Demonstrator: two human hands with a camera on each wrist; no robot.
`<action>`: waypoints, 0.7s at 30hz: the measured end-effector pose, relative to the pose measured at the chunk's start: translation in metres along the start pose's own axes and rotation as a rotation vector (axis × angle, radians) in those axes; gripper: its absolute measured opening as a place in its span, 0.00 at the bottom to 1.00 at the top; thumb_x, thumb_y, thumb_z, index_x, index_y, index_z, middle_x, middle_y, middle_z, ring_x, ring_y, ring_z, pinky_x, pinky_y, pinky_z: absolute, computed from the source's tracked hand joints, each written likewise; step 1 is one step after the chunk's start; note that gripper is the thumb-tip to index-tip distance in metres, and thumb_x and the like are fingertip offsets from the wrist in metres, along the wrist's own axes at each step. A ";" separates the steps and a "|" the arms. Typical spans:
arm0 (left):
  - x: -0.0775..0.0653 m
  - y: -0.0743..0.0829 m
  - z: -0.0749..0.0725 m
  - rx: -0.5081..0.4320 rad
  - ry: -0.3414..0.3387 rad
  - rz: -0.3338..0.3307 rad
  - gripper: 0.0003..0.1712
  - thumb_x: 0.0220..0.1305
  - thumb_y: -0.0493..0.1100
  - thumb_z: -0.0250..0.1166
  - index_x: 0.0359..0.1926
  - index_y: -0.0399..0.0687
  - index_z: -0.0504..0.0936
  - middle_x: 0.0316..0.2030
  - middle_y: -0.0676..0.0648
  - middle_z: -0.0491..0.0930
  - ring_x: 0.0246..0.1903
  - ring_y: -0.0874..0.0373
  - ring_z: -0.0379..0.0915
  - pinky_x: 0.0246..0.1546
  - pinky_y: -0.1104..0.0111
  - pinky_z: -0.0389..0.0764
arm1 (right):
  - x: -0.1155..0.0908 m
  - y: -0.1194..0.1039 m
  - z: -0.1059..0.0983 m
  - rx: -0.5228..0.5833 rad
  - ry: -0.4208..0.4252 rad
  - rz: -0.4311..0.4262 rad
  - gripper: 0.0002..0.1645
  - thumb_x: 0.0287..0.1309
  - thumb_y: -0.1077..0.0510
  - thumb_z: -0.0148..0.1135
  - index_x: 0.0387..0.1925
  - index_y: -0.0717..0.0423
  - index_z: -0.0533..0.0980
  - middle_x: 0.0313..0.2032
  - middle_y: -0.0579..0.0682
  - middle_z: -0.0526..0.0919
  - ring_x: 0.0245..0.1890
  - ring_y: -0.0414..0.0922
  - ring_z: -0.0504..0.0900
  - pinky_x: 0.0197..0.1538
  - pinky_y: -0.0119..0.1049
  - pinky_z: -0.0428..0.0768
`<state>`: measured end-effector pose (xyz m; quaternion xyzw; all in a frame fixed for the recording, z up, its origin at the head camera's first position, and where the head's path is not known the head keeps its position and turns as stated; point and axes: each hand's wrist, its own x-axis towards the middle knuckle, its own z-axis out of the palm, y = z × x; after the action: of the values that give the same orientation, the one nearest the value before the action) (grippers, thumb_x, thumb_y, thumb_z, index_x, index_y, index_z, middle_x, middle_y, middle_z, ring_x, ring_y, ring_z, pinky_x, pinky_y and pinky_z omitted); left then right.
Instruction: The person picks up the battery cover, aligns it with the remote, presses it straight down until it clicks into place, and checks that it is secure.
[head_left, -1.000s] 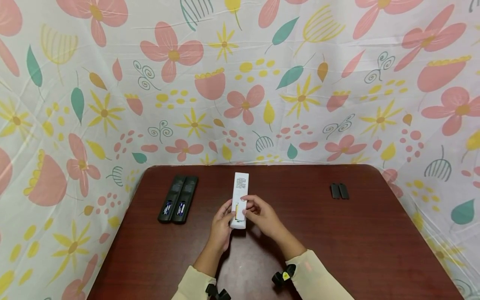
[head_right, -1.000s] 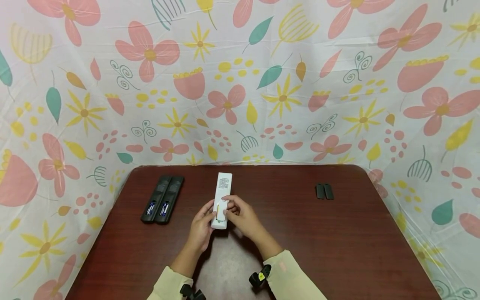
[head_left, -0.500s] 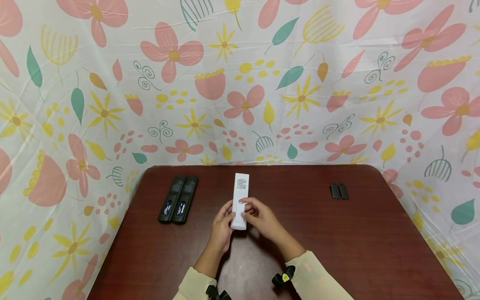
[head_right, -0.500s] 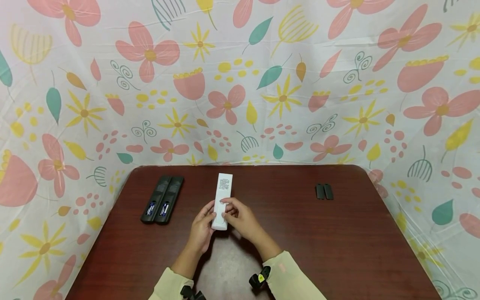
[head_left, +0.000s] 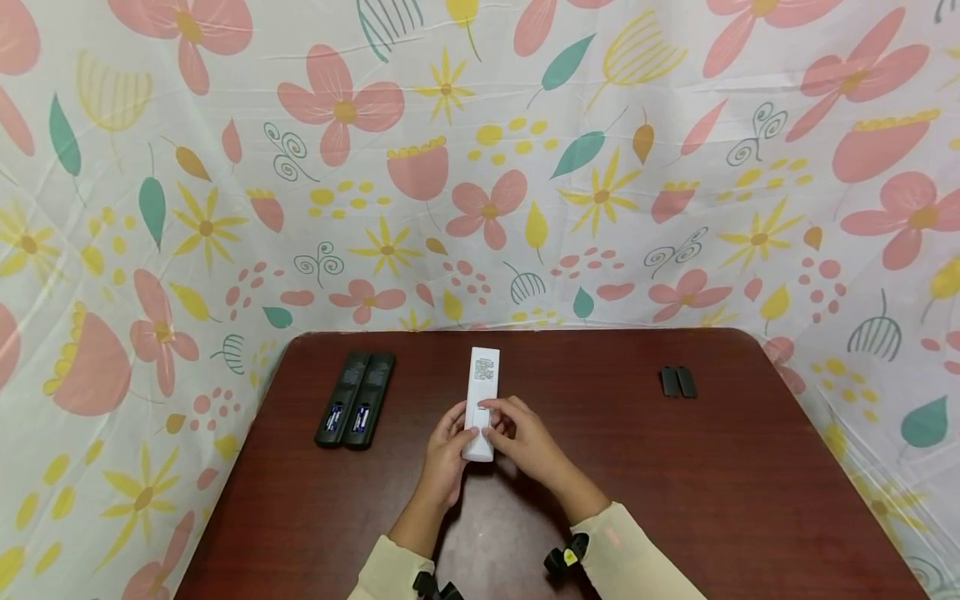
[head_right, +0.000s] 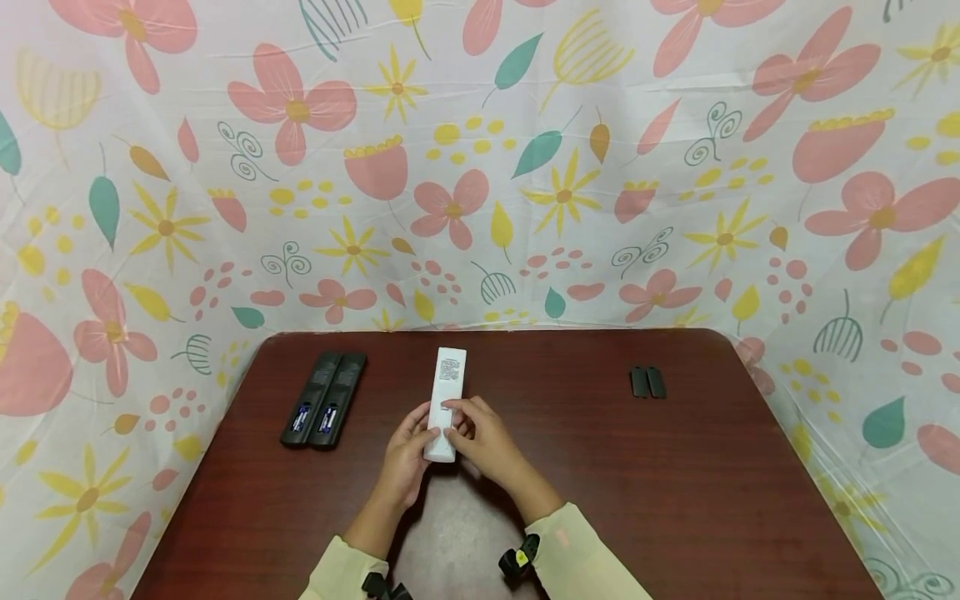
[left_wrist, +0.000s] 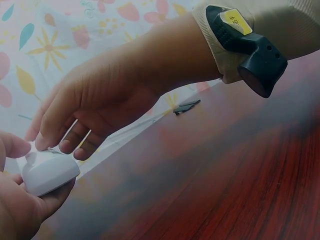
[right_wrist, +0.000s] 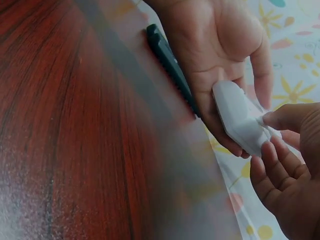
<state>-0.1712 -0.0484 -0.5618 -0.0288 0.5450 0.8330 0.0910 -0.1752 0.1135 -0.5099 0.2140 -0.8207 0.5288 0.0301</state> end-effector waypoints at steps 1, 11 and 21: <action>0.000 0.000 0.000 0.007 0.000 0.000 0.34 0.71 0.33 0.56 0.75 0.41 0.60 0.71 0.35 0.64 0.58 0.55 0.73 0.50 0.69 0.80 | 0.000 0.007 0.001 -0.009 0.003 -0.003 0.22 0.59 0.69 0.67 0.56 0.62 0.79 0.35 0.60 0.76 0.33 0.48 0.77 0.36 0.31 0.77; 0.000 -0.002 0.000 0.044 -0.009 0.011 0.33 0.72 0.34 0.57 0.75 0.42 0.60 0.71 0.35 0.64 0.57 0.54 0.74 0.48 0.69 0.81 | 0.003 0.031 0.006 -0.053 0.006 0.016 0.24 0.59 0.64 0.71 0.57 0.54 0.80 0.33 0.51 0.77 0.31 0.39 0.75 0.36 0.35 0.78; -0.002 -0.001 0.001 0.047 0.001 0.007 0.33 0.71 0.33 0.55 0.75 0.42 0.60 0.70 0.35 0.65 0.55 0.55 0.75 0.48 0.68 0.80 | 0.002 0.034 0.008 0.018 0.071 0.102 0.27 0.61 0.64 0.69 0.62 0.56 0.74 0.33 0.51 0.80 0.30 0.38 0.75 0.35 0.28 0.75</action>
<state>-0.1688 -0.0474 -0.5616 -0.0253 0.5647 0.8202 0.0884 -0.1886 0.1174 -0.5418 0.1533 -0.8243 0.5442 0.0302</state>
